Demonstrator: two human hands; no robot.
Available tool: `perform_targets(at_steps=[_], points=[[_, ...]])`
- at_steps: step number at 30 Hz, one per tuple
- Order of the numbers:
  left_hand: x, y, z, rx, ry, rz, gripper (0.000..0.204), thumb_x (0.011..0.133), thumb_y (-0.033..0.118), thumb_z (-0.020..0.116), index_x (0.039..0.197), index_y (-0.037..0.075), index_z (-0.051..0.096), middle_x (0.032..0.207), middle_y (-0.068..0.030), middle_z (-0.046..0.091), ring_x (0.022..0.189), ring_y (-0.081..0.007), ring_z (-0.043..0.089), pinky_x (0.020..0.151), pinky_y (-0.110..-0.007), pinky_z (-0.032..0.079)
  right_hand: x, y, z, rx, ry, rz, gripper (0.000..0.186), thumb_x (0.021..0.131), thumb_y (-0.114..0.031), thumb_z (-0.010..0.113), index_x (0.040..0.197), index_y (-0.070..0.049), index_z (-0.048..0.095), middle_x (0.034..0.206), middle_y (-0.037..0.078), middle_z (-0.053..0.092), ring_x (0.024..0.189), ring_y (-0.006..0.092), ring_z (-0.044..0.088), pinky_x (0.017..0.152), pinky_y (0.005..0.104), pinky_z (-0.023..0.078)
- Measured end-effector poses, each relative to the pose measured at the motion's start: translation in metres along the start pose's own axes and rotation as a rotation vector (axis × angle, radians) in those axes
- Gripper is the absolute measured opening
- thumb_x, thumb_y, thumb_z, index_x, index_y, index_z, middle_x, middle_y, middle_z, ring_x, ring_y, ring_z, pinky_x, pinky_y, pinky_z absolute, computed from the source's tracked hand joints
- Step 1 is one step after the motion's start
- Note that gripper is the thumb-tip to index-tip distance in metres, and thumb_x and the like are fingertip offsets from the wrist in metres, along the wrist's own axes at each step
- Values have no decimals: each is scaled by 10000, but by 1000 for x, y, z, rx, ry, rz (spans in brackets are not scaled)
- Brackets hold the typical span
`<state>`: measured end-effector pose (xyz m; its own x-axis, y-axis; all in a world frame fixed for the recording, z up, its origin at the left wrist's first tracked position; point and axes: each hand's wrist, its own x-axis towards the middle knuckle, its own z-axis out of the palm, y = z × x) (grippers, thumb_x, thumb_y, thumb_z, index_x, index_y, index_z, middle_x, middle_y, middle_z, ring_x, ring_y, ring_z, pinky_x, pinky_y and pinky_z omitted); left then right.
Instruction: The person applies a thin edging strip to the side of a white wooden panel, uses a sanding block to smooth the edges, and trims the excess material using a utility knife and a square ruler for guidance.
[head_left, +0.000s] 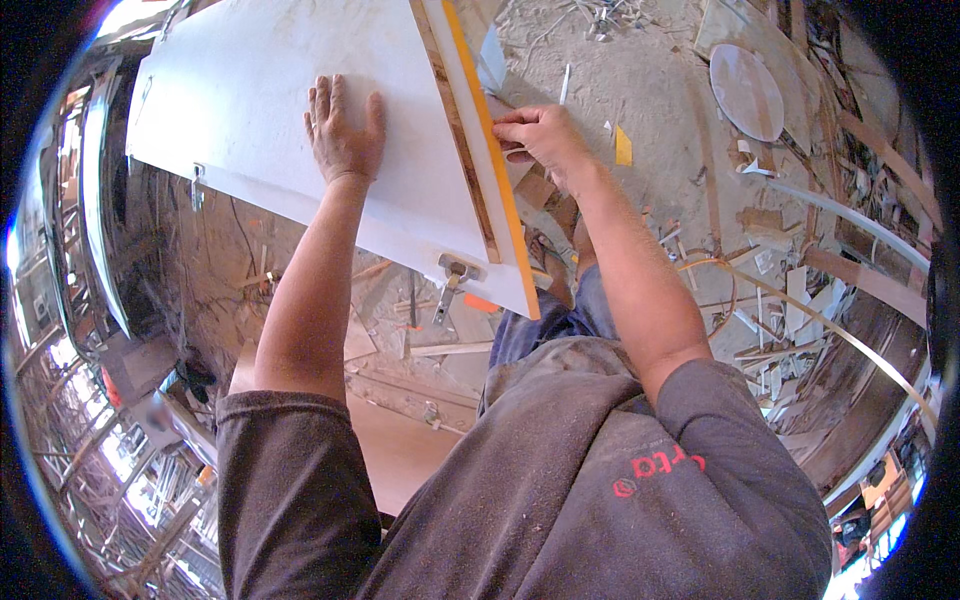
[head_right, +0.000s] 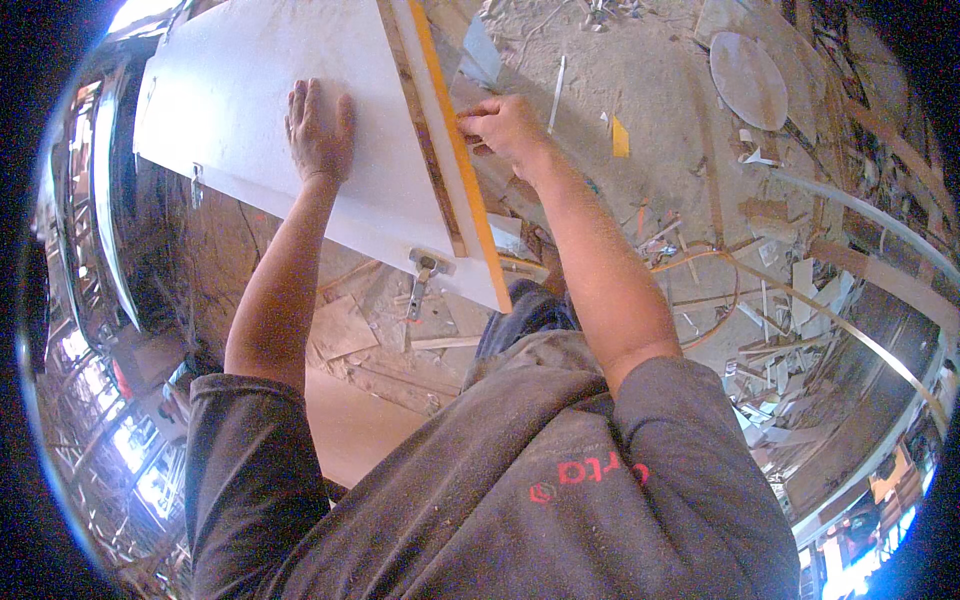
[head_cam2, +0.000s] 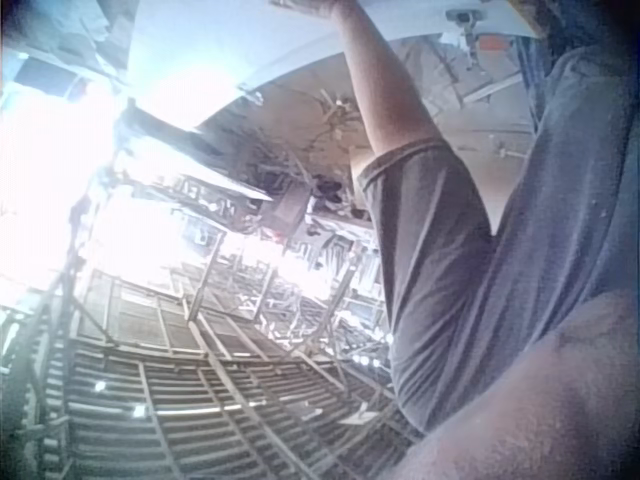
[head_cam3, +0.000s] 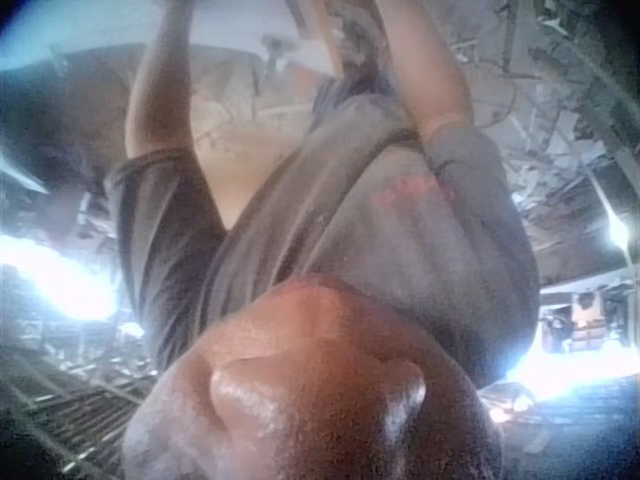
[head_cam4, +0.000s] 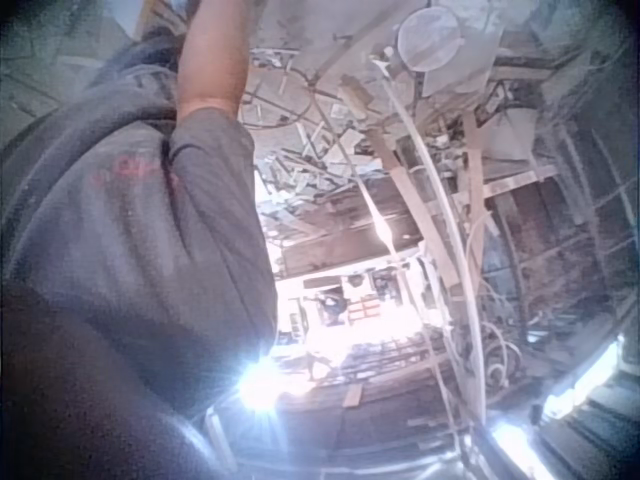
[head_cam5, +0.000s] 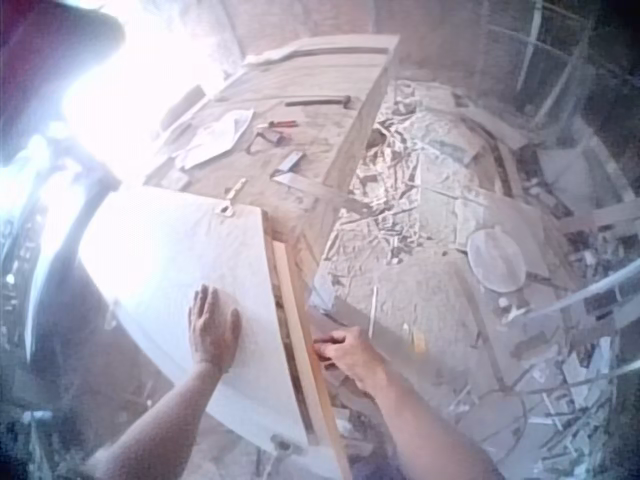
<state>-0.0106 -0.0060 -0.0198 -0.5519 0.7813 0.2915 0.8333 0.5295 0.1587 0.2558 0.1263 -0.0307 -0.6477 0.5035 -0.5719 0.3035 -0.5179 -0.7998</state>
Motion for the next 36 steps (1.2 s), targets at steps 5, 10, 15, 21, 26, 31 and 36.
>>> perform_targets(at_steps=[5,10,15,21,26,31,36], points=[[0,3,-1,8,-16,-22,734,998,552,549,1535,56,478,1641,-184,385,1563,-328,276,1283,-469,184,7,10,0,-3,45,-27,204,906,-117,767,1069,4,748,967,91,755,850,172,718,748,324,606],[0,2,-1,17,-28,-21,756,1005,578,523,1554,63,450,1653,-175,364,1570,-317,261,1289,-461,171,12,11,-2,-24,49,-62,218,877,-105,767,1054,20,749,955,101,754,830,185,722,749,337,616],[-1,2,-1,20,-28,-15,754,1008,582,514,1556,68,447,1653,-173,363,1572,-314,256,1291,-458,168,11,13,1,-16,85,-107,197,854,-118,759,990,26,763,901,100,758,771,183,724,712,335,613],[0,1,0,21,-17,-4,749,999,578,531,1542,66,469,1644,-173,381,1565,-319,271,1286,-460,185,12,19,7,77,138,-115,183,847,-121,744,962,20,766,882,97,760,720,190,723,658,346,613],[1,-2,2,30,14,2,731,992,569,542,1518,62,504,1627,-178,410,1550,-332,303,1277,-471,207,21,29,4,358,49,10,189,914,-164,718,984,12,726,857,92,733,750,185,718,688,310,609],[3,3,2,29,12,9,722,993,558,548,1510,56,509,1621,-182,417,1544,-340,315,1271,-480,216,36,92,-29,135,197,71,207,913,-170,765,1006,11,724,849,82,734,737,180,715,667,299,605],[0,0,2,20,52,33,702,994,537,571,1495,48,524,1603,-194,439,1528,-353,341,1260,-482,240,10,95,-47,-476,374,11,254,828,-195,841,973,1,768,798,91,747,736,207,730,659,351,591]])
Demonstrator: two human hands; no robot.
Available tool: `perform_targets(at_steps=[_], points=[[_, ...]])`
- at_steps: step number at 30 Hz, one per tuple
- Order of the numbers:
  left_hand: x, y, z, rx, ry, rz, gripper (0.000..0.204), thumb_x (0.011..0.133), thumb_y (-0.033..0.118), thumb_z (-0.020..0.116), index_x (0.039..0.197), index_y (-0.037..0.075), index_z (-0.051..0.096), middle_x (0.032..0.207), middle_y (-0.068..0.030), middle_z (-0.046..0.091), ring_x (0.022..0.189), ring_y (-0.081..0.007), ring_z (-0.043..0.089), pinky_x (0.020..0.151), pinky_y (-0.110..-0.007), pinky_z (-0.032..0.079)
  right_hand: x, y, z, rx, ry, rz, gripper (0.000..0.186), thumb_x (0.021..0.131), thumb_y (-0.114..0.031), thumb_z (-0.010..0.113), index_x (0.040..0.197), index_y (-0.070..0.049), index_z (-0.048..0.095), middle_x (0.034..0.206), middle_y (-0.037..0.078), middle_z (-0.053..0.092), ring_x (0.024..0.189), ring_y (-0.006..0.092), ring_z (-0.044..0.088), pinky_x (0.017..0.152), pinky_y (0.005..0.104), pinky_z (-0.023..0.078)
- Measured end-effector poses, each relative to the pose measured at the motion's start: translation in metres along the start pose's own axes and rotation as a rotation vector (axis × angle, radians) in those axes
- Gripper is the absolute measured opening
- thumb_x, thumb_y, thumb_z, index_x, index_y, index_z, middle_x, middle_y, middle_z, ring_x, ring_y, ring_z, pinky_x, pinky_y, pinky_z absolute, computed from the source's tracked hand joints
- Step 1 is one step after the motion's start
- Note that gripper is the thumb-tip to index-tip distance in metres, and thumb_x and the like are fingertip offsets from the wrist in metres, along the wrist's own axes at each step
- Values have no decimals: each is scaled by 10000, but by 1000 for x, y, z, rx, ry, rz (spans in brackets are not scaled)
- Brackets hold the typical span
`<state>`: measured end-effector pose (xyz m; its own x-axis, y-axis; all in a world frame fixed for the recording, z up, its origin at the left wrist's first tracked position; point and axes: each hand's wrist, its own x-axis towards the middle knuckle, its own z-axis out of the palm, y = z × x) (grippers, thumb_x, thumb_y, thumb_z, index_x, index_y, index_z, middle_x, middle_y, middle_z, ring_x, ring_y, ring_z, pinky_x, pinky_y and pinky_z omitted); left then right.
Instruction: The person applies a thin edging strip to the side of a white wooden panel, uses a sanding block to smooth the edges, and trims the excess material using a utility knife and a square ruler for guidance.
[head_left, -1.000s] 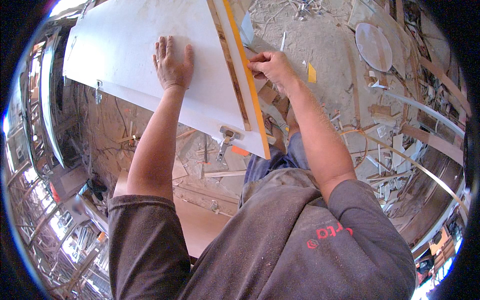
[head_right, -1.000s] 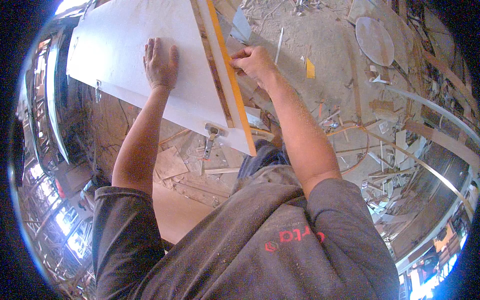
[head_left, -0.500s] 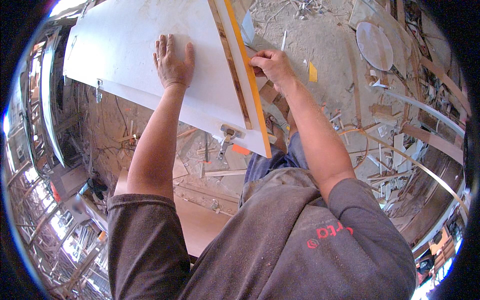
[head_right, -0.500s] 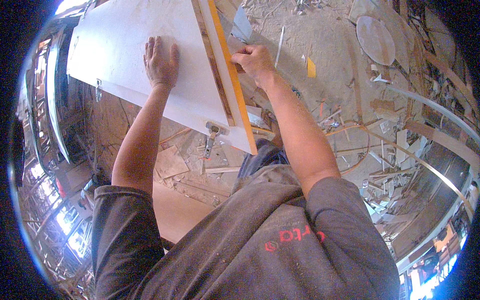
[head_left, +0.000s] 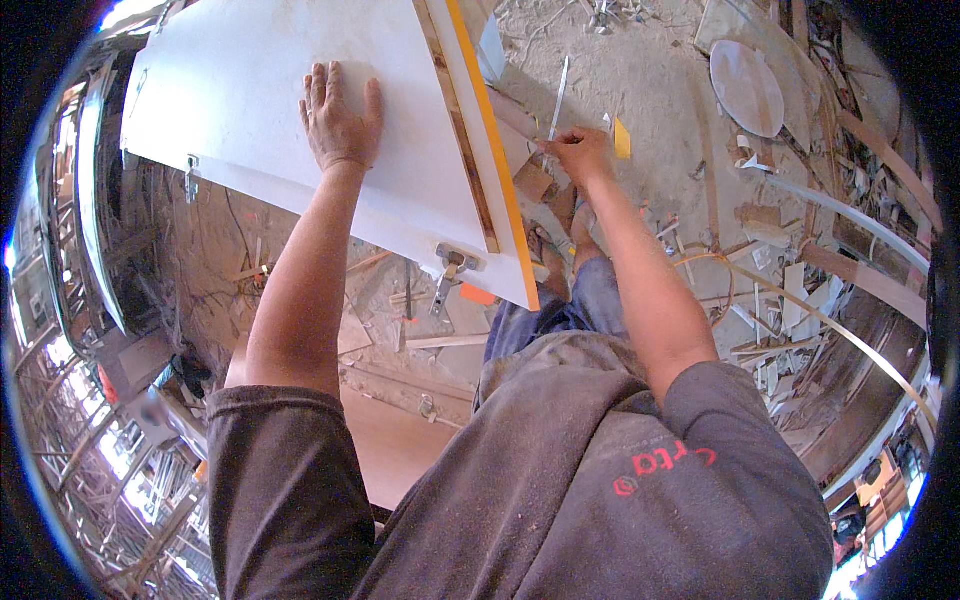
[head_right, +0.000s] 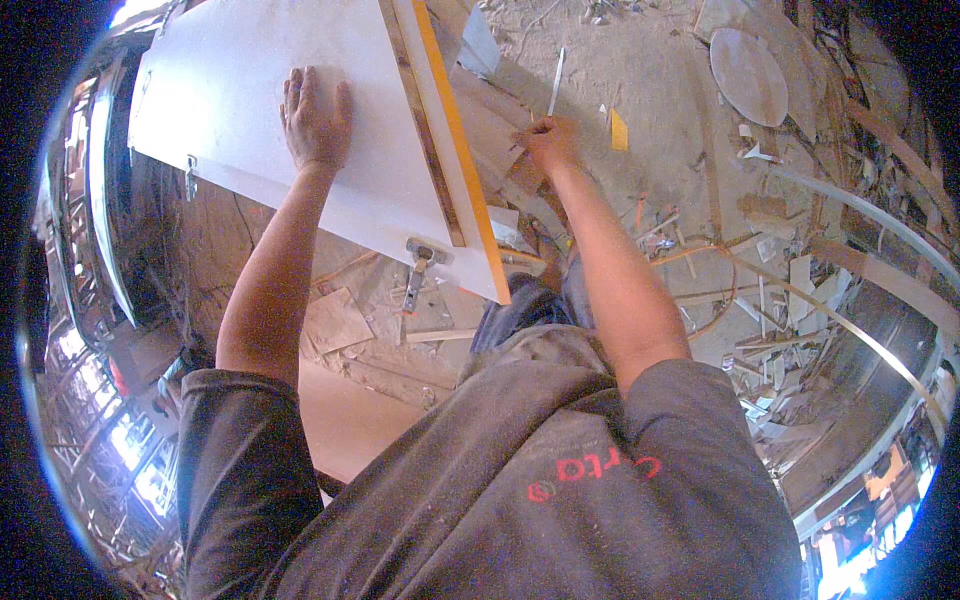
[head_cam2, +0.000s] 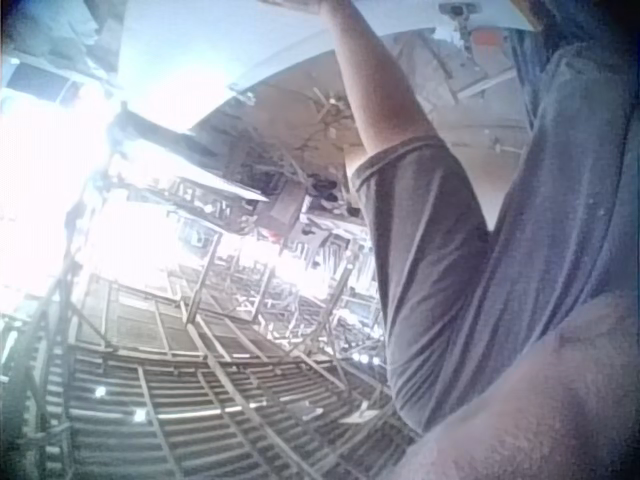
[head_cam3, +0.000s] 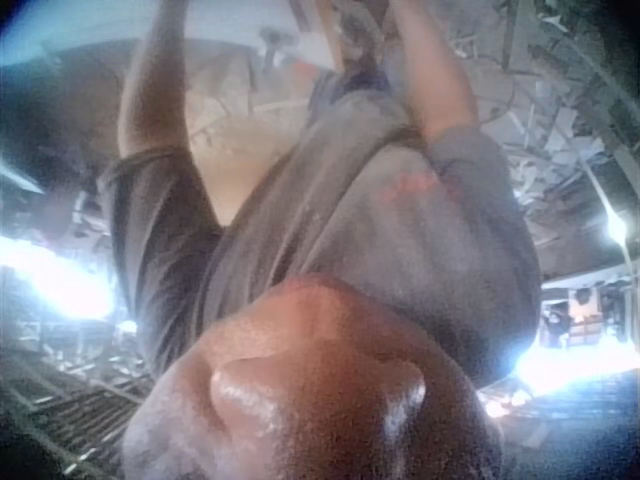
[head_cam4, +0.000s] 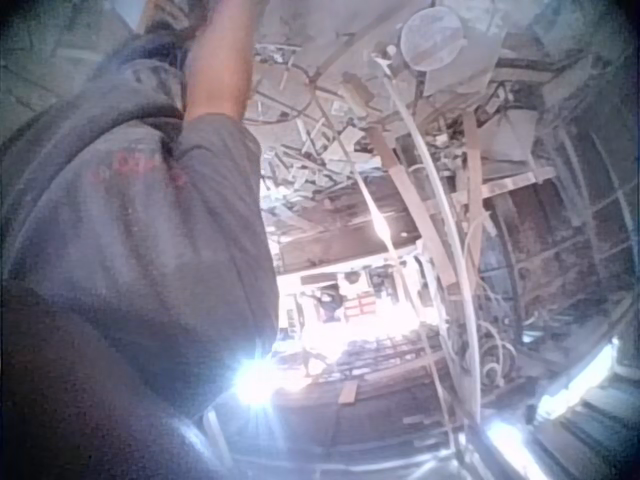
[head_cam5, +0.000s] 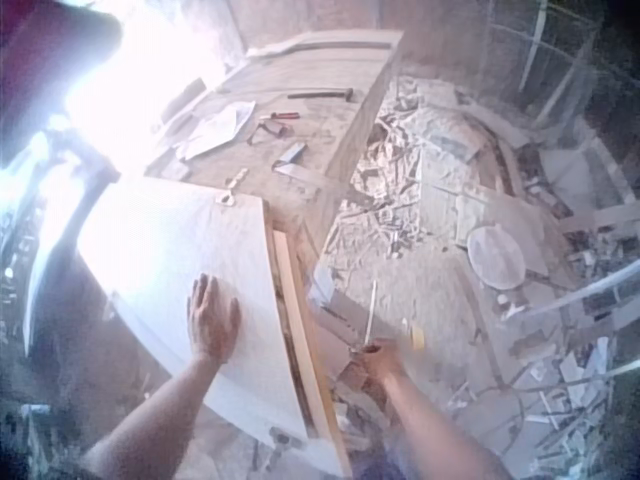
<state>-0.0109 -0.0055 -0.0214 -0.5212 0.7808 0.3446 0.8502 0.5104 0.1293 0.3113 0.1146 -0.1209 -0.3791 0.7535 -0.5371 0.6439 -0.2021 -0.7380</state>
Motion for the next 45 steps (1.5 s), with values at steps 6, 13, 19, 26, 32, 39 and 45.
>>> perform_targets(at_steps=[6,13,19,26,32,39,45], points=[[0,0,0,39,2,11,687,1004,520,588,1494,41,526,1597,-201,446,1518,-360,358,1251,-481,263,-44,-43,-11,517,-428,77,283,936,-167,756,1170,-8,748,997,75,775,842,141,724,740,295,568],[0,2,-1,-13,-44,-36,722,1006,566,536,1537,80,482,1641,-162,392,1555,-320,296,1277,-473,206,-57,-67,-9,500,-445,67,219,938,-115,750,1119,8,736,989,84,759,852,153,723,768,305,604],[1,0,-1,0,-65,-34,742,1008,591,511,1555,92,461,1651,-150,380,1567,-309,273,1287,-465,183,-53,-69,-5,424,-399,3,187,916,-96,773,1060,13,727,955,89,743,845,161,718,761,312,605],[0,0,-1,-8,-67,-46,755,1009,604,500,1557,87,455,1656,-150,371,1569,-309,266,1289,-460,179,-57,-54,14,461,-256,-60,146,909,-98,746,985,27,736,900,88,750,794,154,692,713,327,600],[-2,0,-2,-27,-60,-40,758,1000,602,511,1552,84,462,1652,-156,375,1568,-309,269,1286,-456,183,-64,-40,28,581,-89,103,161,930,-120,755,1026,4,716,930,73,728,814,142,680,730,331,596],[1,-5,4,10,-29,-5,749,990,589,541,1541,84,479,1633,-160,406,1551,-319,308,1275,-470,216,-50,36,4,382,37,33,192,855,-177,829,885,-11,737,743,81,731,639,170,681,589,327,551],[2,-8,9,27,-31,-8,743,984,595,547,1524,87,501,1625,-173,415,1540,-335,327,1267,-492,228,-66,34,-10,-120,75,2,251,840,-280,849,875,-43,771,762,113,743,717,214,723,674,391,572]])
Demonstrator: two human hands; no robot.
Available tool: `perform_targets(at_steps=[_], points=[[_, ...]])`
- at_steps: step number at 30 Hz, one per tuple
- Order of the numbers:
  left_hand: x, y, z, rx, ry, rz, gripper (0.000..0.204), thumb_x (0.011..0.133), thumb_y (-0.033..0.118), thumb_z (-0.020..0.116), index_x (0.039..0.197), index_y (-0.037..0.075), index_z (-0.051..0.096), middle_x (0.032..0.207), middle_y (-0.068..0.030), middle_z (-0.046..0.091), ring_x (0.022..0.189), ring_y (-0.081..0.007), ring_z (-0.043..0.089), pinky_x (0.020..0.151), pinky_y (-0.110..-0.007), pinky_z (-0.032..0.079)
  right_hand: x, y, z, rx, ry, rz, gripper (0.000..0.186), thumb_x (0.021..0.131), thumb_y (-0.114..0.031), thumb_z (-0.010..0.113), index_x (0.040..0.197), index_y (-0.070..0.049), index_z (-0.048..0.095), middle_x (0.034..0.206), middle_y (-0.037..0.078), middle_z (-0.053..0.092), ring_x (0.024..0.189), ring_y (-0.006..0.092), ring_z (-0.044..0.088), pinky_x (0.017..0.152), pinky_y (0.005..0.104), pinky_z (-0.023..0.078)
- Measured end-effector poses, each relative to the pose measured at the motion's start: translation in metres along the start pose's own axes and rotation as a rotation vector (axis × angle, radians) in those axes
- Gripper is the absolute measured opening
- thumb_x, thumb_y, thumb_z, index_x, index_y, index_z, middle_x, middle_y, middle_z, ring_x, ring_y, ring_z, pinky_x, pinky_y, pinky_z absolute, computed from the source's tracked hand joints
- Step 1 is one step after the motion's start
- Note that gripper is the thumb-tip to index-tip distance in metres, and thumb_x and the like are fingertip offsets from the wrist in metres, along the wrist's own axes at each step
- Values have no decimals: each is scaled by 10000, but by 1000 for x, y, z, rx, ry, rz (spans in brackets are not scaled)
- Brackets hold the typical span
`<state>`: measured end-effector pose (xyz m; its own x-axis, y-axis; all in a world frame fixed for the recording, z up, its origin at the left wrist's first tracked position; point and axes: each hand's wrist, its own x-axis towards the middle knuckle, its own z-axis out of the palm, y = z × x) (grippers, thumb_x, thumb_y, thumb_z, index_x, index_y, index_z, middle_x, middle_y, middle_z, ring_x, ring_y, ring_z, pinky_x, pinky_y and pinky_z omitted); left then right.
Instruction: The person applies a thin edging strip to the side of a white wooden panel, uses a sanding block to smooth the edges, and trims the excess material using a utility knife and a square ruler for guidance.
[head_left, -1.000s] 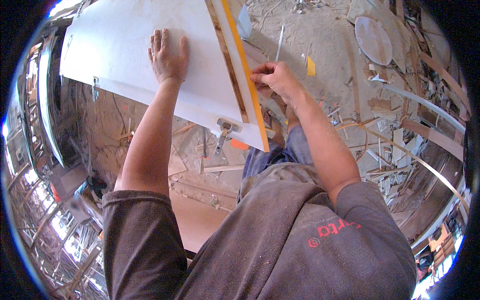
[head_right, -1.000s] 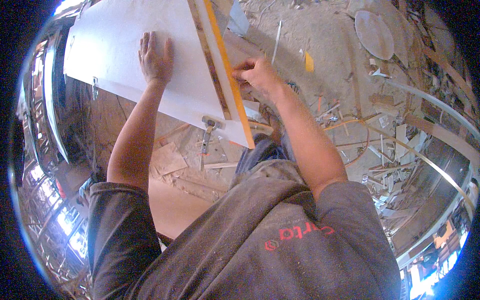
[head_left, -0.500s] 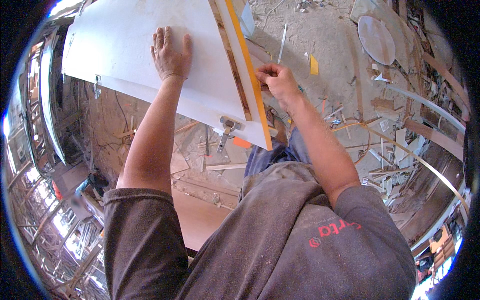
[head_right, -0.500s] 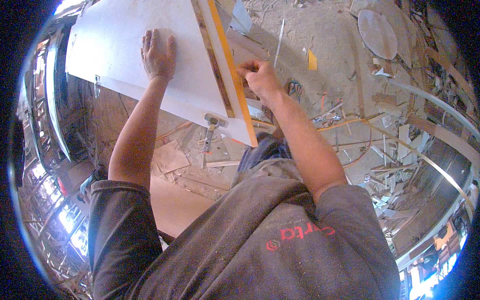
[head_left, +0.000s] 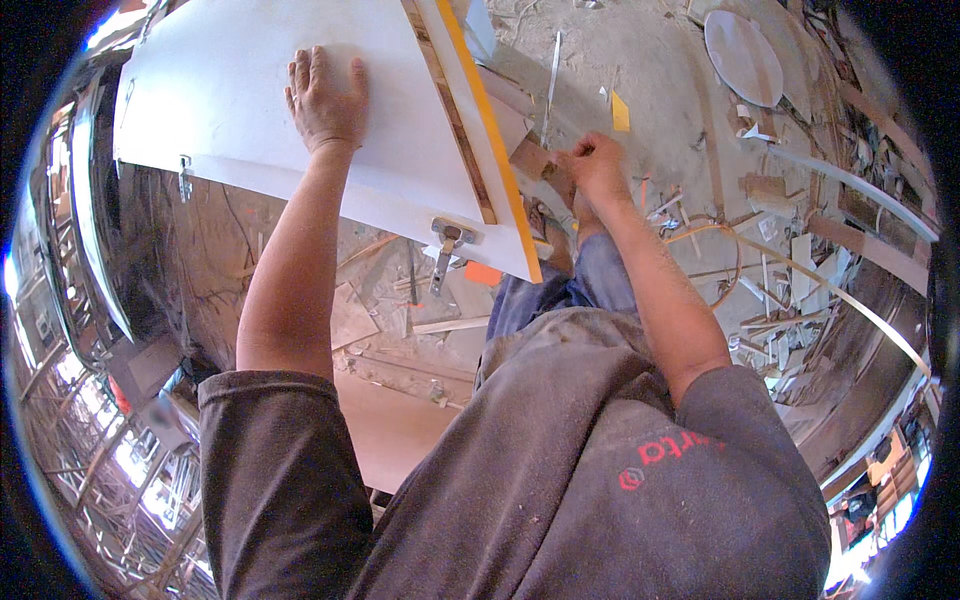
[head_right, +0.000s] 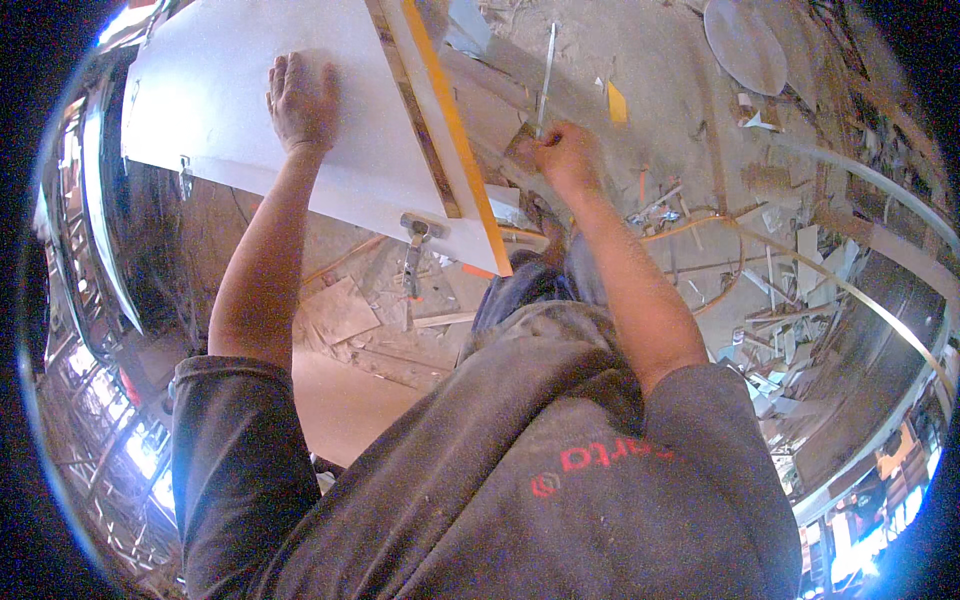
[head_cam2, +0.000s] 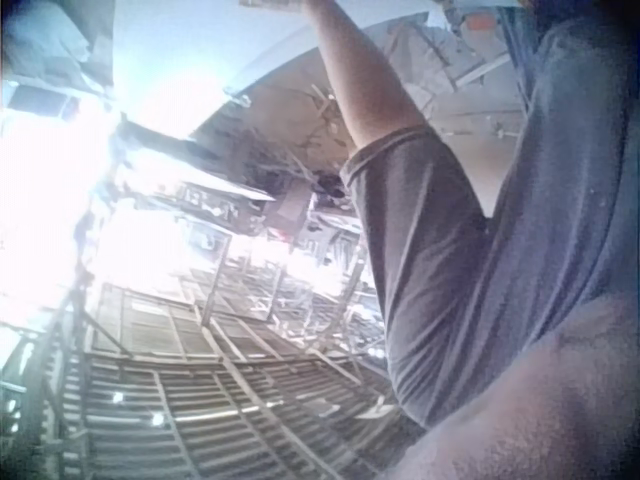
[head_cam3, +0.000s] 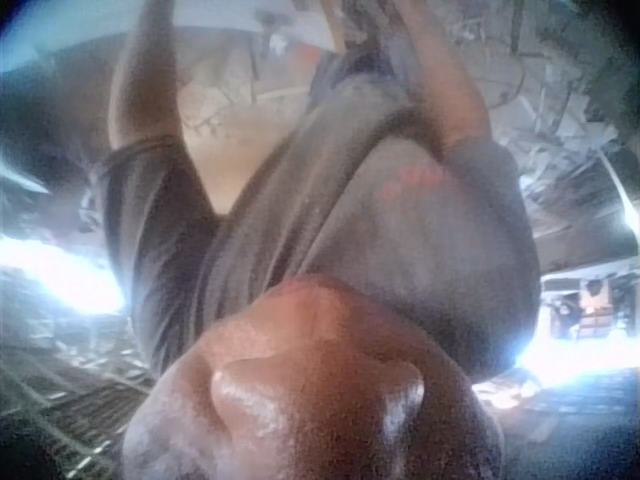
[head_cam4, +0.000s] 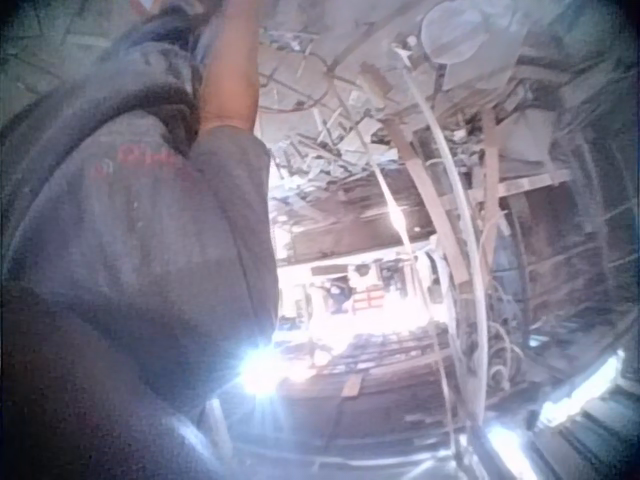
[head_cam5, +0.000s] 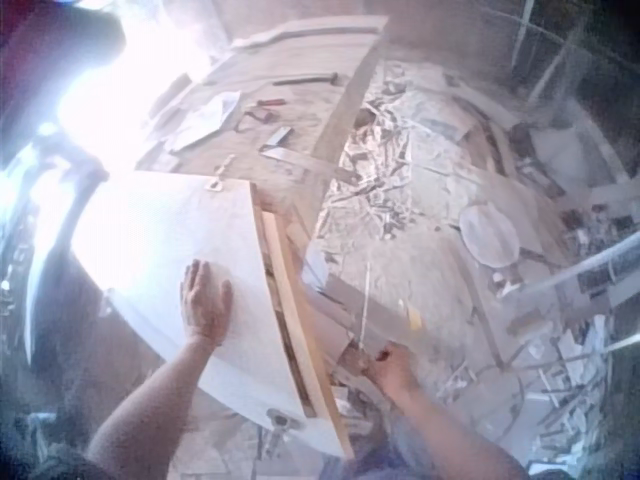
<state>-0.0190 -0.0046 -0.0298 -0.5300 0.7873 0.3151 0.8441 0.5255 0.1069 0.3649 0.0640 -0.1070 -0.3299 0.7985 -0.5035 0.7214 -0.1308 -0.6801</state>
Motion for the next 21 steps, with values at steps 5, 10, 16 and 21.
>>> perform_targets(at_steps=[5,10,16,21], points=[[-1,1,-1,-11,-15,1,755,987,609,527,1525,80,497,1631,-177,404,1544,-340,318,1267,-494,228,-40,-39,-7,562,-463,93,209,942,-168,766,1087,-17,753,926,51,737,781,136,674,718,315,572],[0,-2,1,-9,22,36,749,998,600,540,1510,54,510,1609,-190,433,1524,-361,345,1252,-498,246,-50,-49,-4,645,-548,58,277,915,-185,783,1120,-1,753,1004,99,767,875,176,724,761,323,599],[0,-4,3,-51,10,41,768,999,624,512,1526,64,491,1626,-189,406,1545,-346,310,1266,-496,219,-45,-51,-3,532,-490,14,204,858,-129,804,992,19,765,891,94,751,781,156,700,730,309,585],[1,-5,3,-48,-14,19,789,996,643,489,1546,78,468,1644,-174,382,1563,-324,281,1281,-488,193,-43,-52,-3,526,-518,-18,195,893,-130,786,1004,21,733,888,86,742,756,135,697,705,283,583]])
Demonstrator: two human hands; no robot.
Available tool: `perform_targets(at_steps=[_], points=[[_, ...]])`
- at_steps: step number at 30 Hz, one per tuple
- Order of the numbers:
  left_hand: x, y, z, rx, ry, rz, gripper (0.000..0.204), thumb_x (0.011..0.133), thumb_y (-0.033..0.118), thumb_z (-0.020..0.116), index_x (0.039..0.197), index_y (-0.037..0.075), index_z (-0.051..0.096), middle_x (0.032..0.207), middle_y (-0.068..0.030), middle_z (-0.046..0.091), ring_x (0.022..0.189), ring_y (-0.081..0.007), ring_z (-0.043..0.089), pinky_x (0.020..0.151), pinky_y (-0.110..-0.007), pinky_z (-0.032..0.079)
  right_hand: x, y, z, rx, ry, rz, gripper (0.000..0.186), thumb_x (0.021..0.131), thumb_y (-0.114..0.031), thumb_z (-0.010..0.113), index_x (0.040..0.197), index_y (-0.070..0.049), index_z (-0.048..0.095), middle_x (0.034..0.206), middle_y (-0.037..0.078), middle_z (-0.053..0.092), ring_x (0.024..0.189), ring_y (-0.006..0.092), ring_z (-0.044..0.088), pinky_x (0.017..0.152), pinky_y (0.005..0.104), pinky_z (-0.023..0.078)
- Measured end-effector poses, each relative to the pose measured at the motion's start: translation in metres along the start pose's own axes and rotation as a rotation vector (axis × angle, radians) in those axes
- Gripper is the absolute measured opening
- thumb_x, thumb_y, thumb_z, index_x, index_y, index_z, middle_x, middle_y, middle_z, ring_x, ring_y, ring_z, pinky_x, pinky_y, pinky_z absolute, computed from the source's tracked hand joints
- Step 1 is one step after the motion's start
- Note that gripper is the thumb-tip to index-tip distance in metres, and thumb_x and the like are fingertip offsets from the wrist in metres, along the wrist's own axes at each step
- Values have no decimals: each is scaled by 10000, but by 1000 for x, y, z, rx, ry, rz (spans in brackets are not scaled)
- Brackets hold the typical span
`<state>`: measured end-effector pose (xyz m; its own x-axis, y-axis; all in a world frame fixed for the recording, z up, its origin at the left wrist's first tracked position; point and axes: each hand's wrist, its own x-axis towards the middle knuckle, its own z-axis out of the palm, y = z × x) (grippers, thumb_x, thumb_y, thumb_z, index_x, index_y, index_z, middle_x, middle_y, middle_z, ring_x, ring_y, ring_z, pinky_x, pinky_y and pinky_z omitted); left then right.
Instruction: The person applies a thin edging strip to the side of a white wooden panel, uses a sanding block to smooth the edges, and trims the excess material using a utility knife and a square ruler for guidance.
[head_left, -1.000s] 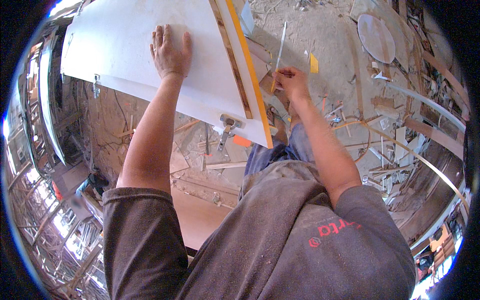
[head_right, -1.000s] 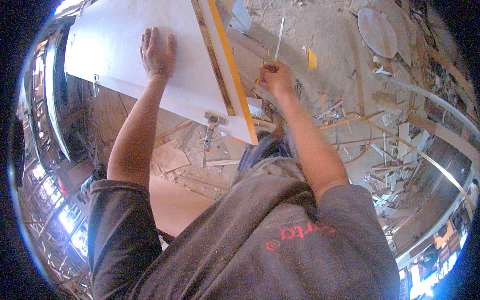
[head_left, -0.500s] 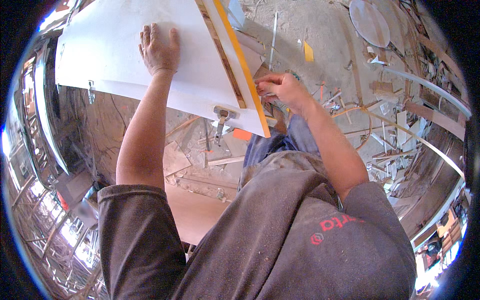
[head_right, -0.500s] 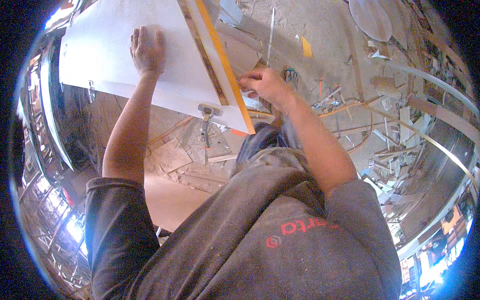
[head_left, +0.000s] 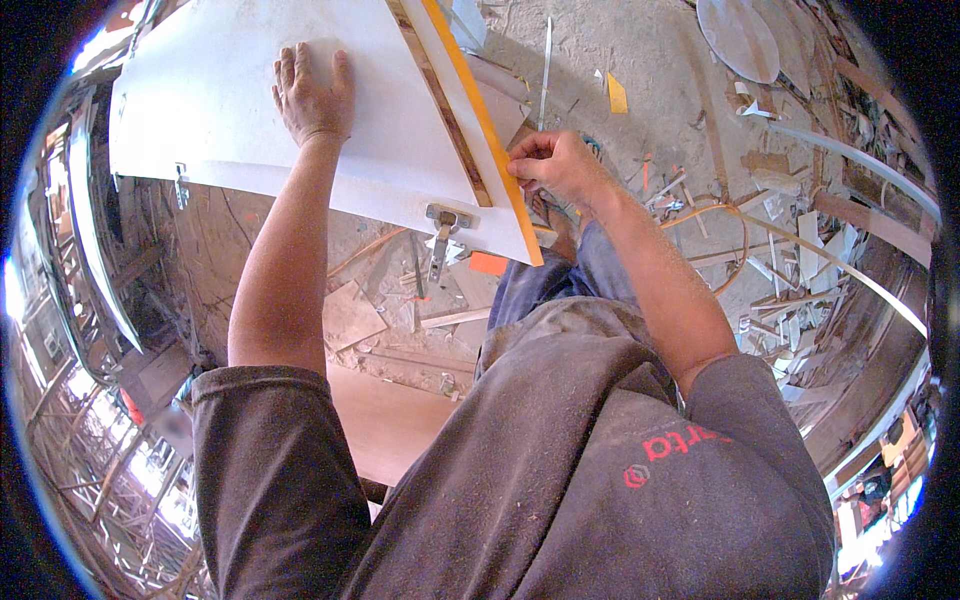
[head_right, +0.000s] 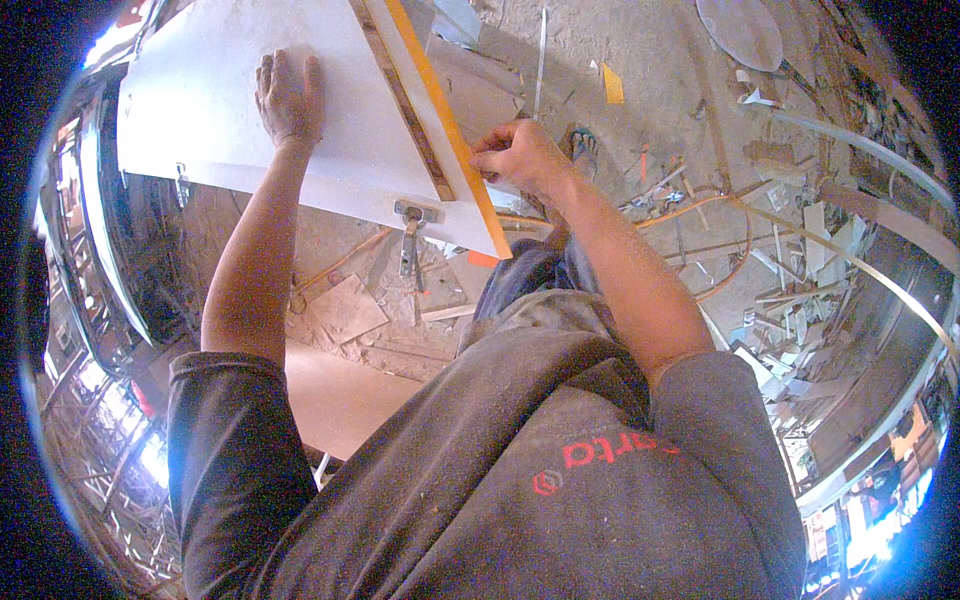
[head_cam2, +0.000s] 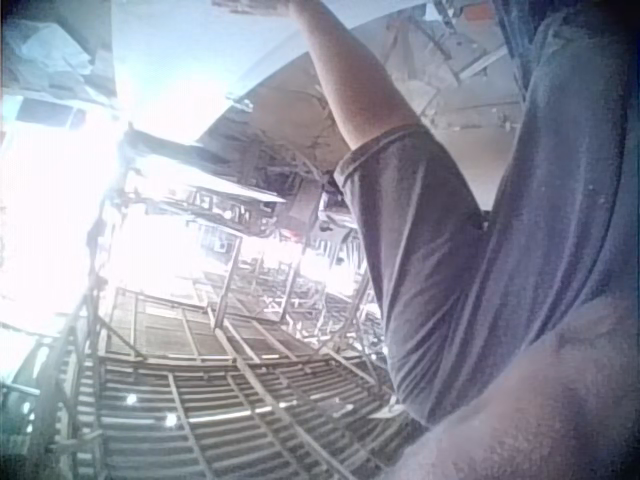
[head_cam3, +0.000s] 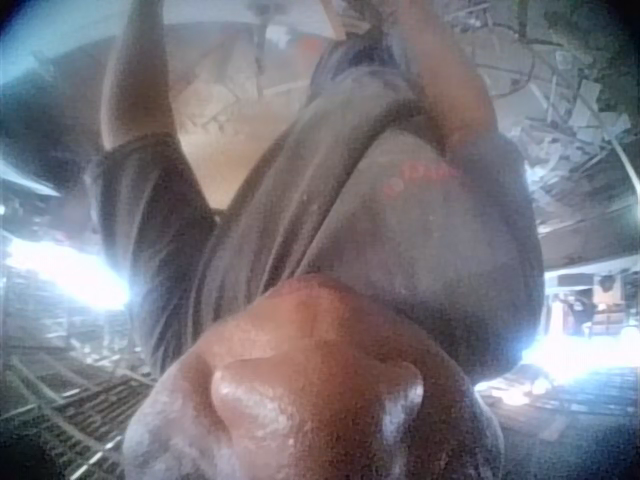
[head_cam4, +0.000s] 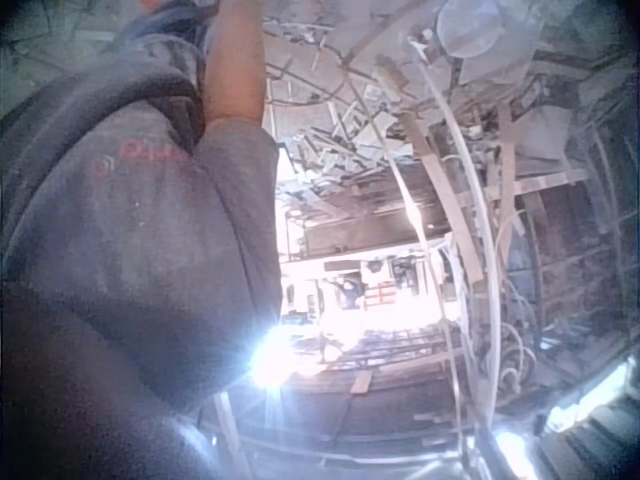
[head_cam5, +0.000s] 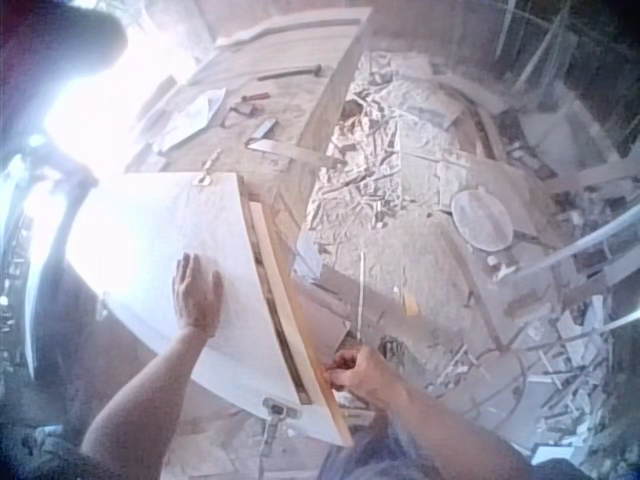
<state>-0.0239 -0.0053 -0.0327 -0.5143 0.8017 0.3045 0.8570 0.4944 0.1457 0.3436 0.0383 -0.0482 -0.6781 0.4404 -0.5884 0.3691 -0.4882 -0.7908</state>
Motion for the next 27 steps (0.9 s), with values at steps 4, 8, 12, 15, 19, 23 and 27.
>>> perform_targets(at_steps=[4,8,12,15,19,23,27], points=[[-1,1,1,15,34,20,771,1011,620,499,1531,51,485,1625,-190,408,1541,-344,317,1268,-475,224,-3,-1,2,19,29,-22,200,879,-146,788,980,21,745,856,81,741,734,134,691,697,289,576],[1,1,0,15,-18,-10,786,1007,636,471,1557,74,451,1652,-165,370,1568,-310,270,1287,-474,180,-2,4,7,-3,95,-59,202,849,-162,785,920,26,768,773,70,731,682,127,670,670,297,554],[-1,-1,-1,0,-14,-4,783,1004,636,478,1557,83,454,1652,-166,370,1568,-313,269,1284,-475,185,-3,3,6,-58,83,-73,148,891,-125,739,944,12,755,840,65,742,720,103,685,670,266,574],[0,-3,1,13,-13,-1,780,1003,638,479,1557,90,455,1654,-167,368,1568,-315,268,1283,-477,187,0,8,9,6,129,-85,215,836,-182,770,899,23,769,750,61,724,658,121,666,641,294,553],[-1,-2,-2,-11,-17,-2,783,999,643,486,1556,94,458,1656,-162,366,1569,-316,266,1283,-479,188,4,13,12,-138,193,-126,236,801,-234,789,859,-6,772,747,91,738,646,135,676,641,310,555],[-2,-3,-2,-37,5,-6,790,990,650,498,1550,93,467,1654,-158,371,1568,-318,269,1282,-480,193,13,52,-3,-363,327,-94,235,771,-269,800,839,-45,780,767,131,748,657,212,706,649,361,563],[-1,1,1,-14,-2,2,791,989,649,494,1548,91,469,1650,-157,378,1566,-320,272,1281,-482,196,16,103,-47,-283,359,107,196,768,-250,785,846,-69,790,790,140,752,729,281,729,687,411,566]])
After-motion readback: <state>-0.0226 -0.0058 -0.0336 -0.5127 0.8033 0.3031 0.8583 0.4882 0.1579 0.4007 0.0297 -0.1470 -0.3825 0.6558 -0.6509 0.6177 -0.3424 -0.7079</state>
